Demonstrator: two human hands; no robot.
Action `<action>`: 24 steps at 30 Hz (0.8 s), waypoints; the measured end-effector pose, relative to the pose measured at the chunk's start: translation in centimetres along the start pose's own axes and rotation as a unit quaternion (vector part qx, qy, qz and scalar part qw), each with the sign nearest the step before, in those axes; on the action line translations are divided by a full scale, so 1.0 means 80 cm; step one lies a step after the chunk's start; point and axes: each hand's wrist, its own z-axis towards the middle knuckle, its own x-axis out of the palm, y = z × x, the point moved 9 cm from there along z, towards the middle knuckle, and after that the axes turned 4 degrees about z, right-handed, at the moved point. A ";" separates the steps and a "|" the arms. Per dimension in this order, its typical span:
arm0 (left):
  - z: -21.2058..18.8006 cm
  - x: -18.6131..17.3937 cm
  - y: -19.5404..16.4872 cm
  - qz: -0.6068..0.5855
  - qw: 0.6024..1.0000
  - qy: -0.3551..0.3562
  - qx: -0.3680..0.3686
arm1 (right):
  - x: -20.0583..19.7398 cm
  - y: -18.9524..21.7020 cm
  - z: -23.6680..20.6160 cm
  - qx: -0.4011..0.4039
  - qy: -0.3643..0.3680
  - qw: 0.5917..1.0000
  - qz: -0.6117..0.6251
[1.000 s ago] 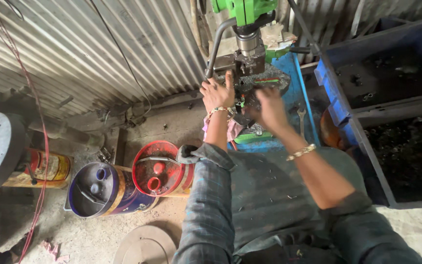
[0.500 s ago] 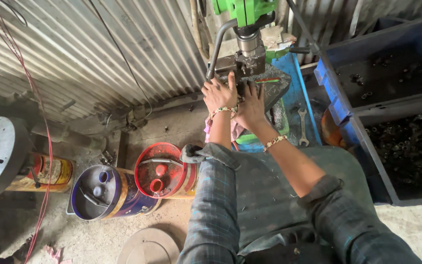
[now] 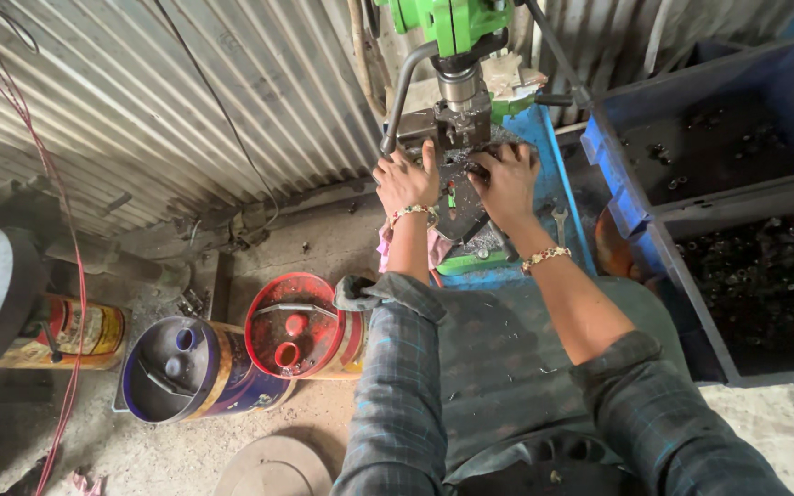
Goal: The person operates a bench drill press to drill holes in small metal parts. They pick parts from a bin, position them under the drill, lower the drill to make the hole, and place the finished parts into a second bin.
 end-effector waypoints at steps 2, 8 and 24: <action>-0.001 0.001 0.001 0.001 1.000 0.008 -0.005 | -0.005 0.006 0.002 -0.033 -0.007 0.999 0.040; 0.001 0.000 0.001 -0.006 1.000 0.013 -0.004 | -0.012 0.000 0.007 -0.093 -0.036 0.991 0.092; 0.002 0.000 -0.006 0.000 1.000 -0.002 0.009 | -0.001 -0.069 0.015 0.204 -0.005 0.931 0.302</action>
